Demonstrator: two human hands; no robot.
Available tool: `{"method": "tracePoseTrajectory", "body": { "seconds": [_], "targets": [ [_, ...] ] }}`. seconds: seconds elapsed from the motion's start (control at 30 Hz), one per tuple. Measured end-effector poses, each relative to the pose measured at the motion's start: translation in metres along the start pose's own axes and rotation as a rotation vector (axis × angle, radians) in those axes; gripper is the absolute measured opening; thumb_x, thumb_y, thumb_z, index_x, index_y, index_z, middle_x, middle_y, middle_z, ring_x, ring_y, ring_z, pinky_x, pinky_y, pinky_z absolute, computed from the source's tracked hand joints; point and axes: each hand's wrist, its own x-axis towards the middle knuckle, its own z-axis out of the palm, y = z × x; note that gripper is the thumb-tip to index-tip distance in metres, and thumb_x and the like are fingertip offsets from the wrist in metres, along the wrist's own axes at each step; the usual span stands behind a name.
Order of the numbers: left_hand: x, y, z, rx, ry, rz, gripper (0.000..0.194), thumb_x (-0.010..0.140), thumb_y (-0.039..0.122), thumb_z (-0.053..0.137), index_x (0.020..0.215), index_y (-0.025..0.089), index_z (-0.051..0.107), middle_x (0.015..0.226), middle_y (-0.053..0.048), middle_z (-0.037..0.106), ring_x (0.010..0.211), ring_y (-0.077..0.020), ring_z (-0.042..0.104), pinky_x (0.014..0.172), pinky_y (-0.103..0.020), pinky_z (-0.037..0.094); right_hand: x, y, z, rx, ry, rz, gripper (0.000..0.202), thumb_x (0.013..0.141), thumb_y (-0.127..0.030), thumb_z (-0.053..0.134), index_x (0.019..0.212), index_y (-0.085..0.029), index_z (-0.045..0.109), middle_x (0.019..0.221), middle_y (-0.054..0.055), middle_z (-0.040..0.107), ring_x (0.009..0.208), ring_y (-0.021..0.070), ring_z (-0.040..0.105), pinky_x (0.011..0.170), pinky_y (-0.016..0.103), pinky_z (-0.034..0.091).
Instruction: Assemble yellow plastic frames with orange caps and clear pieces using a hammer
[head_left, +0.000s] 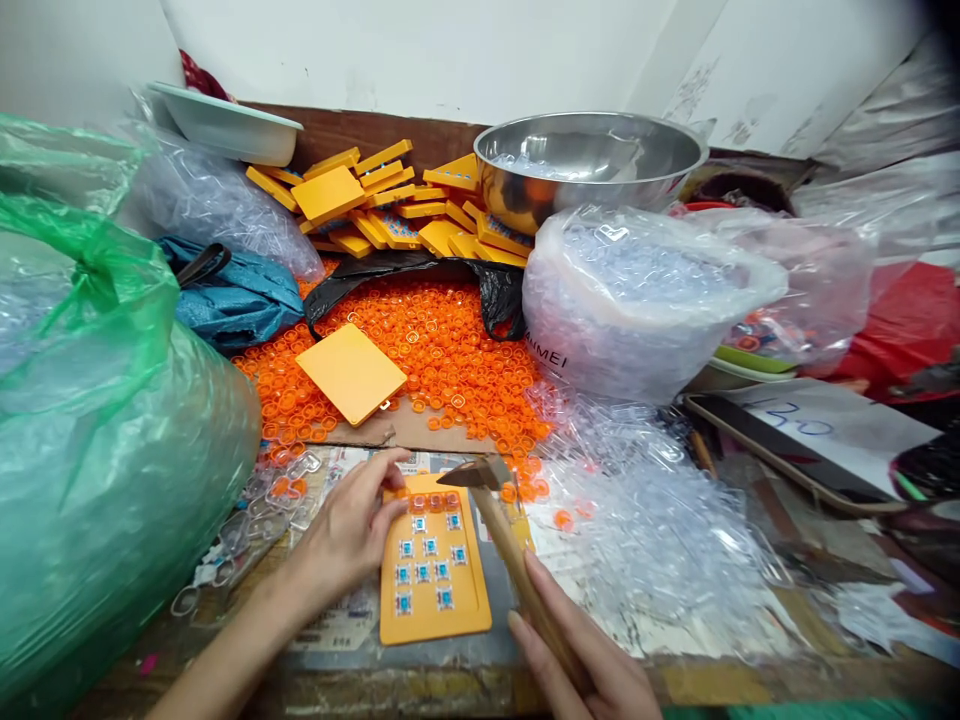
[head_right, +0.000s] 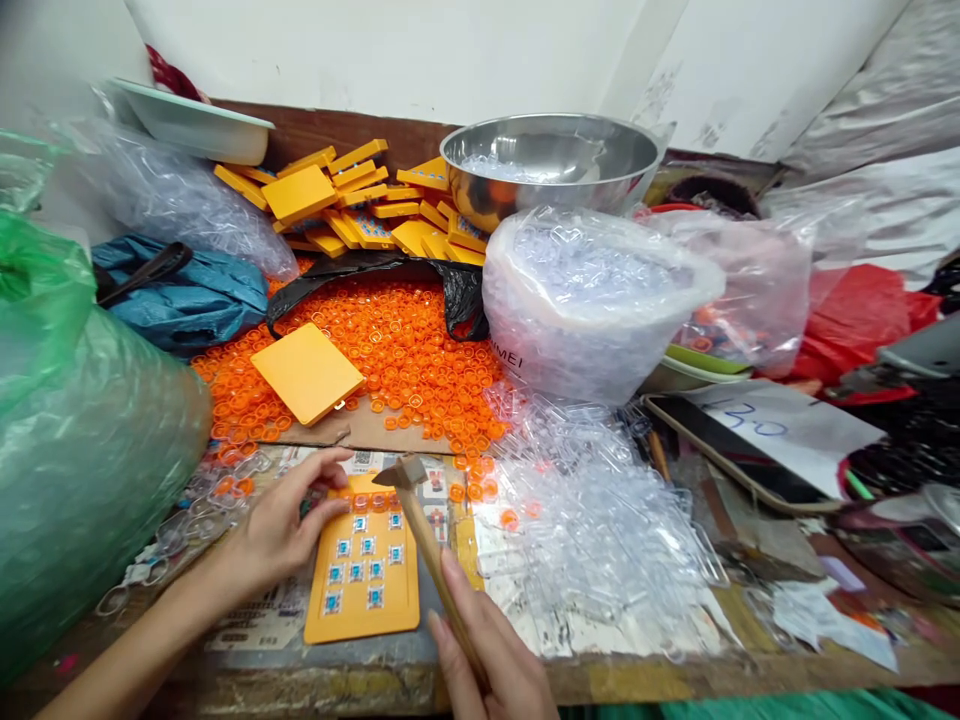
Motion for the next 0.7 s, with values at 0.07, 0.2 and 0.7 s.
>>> {"method": "tracePoseTrajectory", "body": {
  "seconds": [0.07, 0.2, 0.7],
  "targets": [
    [-0.013, 0.000, 0.001, 0.005, 0.011, 0.022, 0.034, 0.090, 0.017, 0.046, 0.124, 0.020, 0.046, 0.096, -0.006, 0.063, 0.089, -0.0199, 0.062, 0.080, -0.036, 0.054, 0.004, -0.001, -0.001, -0.047, -0.135, -0.077, 0.064, 0.089, -0.013, 0.056, 0.145, -0.034, 0.036, 0.134, 0.001, 0.059, 0.117, 0.0203, 0.059, 0.093, 0.025, 0.050],
    [-0.017, -0.002, 0.005, 0.014, 0.036, 0.060, 0.038, 0.091, 0.016, 0.045, 0.129, 0.019, 0.043, 0.100, -0.009, 0.064, 0.091, -0.0222, 0.061, 0.080, -0.038, 0.054, 0.009, -0.007, 0.000, -0.092, -0.258, -0.159, 0.067, 0.090, -0.009, 0.050, 0.149, -0.032, 0.028, 0.134, 0.005, 0.060, 0.115, 0.0220, 0.062, 0.094, 0.029, 0.050],
    [0.005, 0.023, 0.002, 0.009, 0.014, 0.016, 0.029, 0.088, 0.021, 0.053, 0.117, 0.017, 0.056, 0.107, -0.010, 0.068, 0.095, -0.0214, 0.063, 0.088, -0.039, 0.051, 0.003, 0.004, -0.017, -0.037, 0.162, 0.144, 0.058, 0.086, -0.018, 0.064, 0.138, -0.038, 0.048, 0.133, -0.005, 0.059, 0.114, 0.0177, 0.061, 0.094, 0.019, 0.049]
  ]
}}
